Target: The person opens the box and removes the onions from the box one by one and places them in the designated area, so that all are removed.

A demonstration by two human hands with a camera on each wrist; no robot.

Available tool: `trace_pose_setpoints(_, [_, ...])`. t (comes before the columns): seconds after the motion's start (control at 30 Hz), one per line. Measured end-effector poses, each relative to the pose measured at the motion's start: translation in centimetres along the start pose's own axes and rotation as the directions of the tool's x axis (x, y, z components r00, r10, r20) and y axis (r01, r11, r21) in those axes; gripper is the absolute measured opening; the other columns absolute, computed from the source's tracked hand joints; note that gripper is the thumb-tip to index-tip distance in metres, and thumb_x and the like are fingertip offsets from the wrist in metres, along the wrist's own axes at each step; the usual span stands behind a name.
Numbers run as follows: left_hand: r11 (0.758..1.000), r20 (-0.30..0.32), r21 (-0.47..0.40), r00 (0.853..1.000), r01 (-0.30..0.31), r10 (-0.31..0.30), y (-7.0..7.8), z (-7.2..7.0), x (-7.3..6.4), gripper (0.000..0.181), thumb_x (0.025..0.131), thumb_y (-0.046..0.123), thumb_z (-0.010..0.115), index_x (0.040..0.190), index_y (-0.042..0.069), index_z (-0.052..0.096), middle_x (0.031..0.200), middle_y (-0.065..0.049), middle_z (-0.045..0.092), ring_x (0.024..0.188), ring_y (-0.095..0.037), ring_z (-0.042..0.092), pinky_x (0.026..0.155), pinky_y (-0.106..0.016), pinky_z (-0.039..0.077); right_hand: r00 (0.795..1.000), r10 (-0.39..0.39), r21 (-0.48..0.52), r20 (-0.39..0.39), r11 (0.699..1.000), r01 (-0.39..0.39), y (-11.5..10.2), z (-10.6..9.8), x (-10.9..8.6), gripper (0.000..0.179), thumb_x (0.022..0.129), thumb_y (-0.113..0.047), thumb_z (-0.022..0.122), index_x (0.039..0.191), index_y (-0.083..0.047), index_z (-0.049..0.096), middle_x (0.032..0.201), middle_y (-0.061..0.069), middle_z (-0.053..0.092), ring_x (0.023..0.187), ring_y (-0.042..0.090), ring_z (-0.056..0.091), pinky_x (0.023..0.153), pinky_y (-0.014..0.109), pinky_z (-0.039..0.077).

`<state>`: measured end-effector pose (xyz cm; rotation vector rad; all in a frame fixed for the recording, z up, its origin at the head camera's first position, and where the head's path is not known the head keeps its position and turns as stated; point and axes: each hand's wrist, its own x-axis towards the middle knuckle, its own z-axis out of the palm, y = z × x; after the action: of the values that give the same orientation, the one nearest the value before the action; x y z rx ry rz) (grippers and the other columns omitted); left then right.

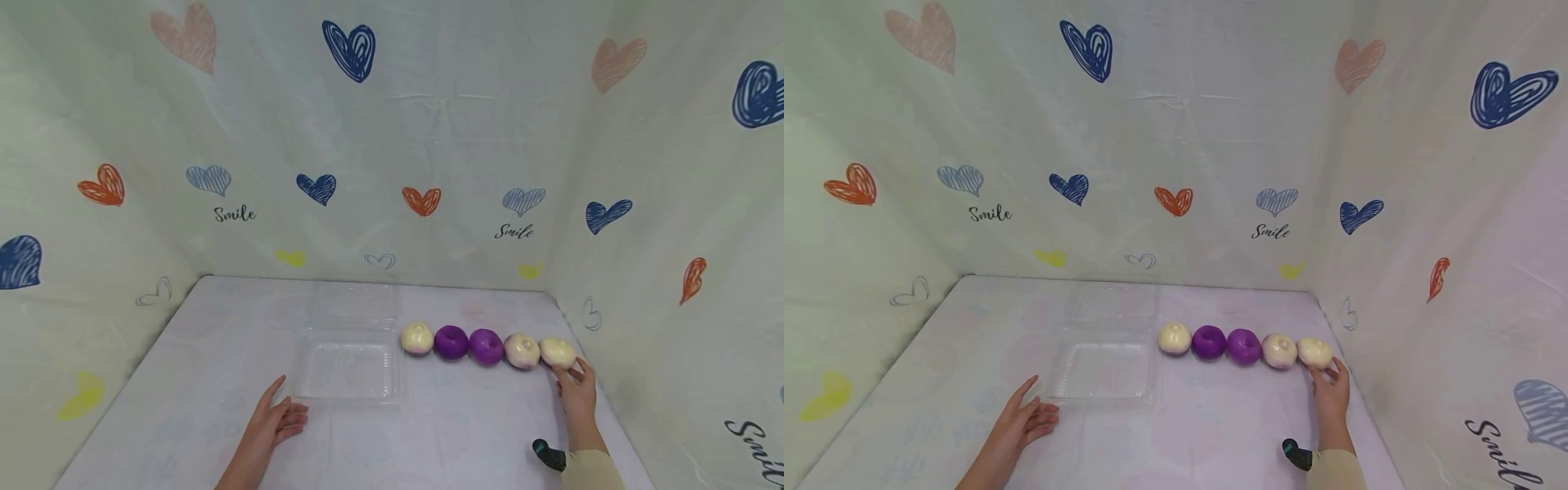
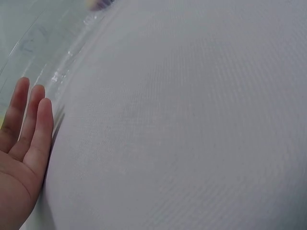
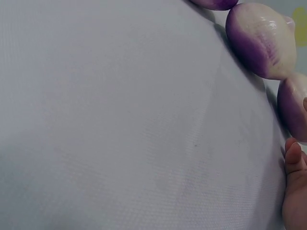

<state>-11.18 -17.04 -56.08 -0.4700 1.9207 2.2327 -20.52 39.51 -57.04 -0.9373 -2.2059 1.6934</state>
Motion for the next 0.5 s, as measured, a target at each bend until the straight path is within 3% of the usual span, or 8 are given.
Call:
trace_pose_setpoints(0.3, [0.984, -0.016, 0.177, 0.999, -0.033, 0.036, 1.7, -2.1, -0.4, 0.056, 0.104, 0.024, 0.047, 0.152, 0.010, 0.022, 0.107, -0.015, 0.063, 0.094, -0.025, 0.064, 0.079, -0.033, 0.056, 0.997, -0.060, -0.073, 0.039, 0.995, 0.062, -0.1, -0.8, 0.2, 0.074, 0.098, -0.025, 0.058, 0.155, -0.006, 0.016, 0.143, 0.029, 0.032, 0.072, 0.002, 0.051, 0.059, 0.016, 0.048])
trace_pose_setpoints(0.4, [0.964, -0.021, 0.262, 0.999, -0.039, 0.047, 2.9, -2.9, -0.3, 0.050, 0.105, 0.019, 0.044, 0.150, 0.007, 0.026, 0.106, -0.014, 0.064, 0.093, -0.023, 0.064, 0.078, -0.033, 0.056, 0.989, -0.126, -0.160, 0.077, 0.977, 0.137, -0.4, -1.4, 0.2, 0.073, 0.098, -0.027, 0.058, 0.153, 0.000, 0.019, 0.142, 0.032, 0.030, 0.080, 0.014, 0.056, 0.059, 0.018, 0.047])
trace_pose_setpoints(0.5, [0.933, -0.009, 0.348, 0.995, -0.087, 0.096, 4.4, -3.7, 0.0, 0.048, 0.105, 0.015, 0.042, 0.149, 0.001, 0.027, 0.105, -0.016, 0.065, 0.092, -0.022, 0.065, 0.077, -0.033, 0.056, 0.974, -0.195, -0.235, 0.112, 0.947, 0.217, -1.0, -2.0, 0.0, 0.072, 0.098, -0.029, 0.058, 0.151, 0.003, 0.022, 0.141, 0.034, 0.029, 0.098, 0.032, 0.055, 0.067, 0.025, 0.048])
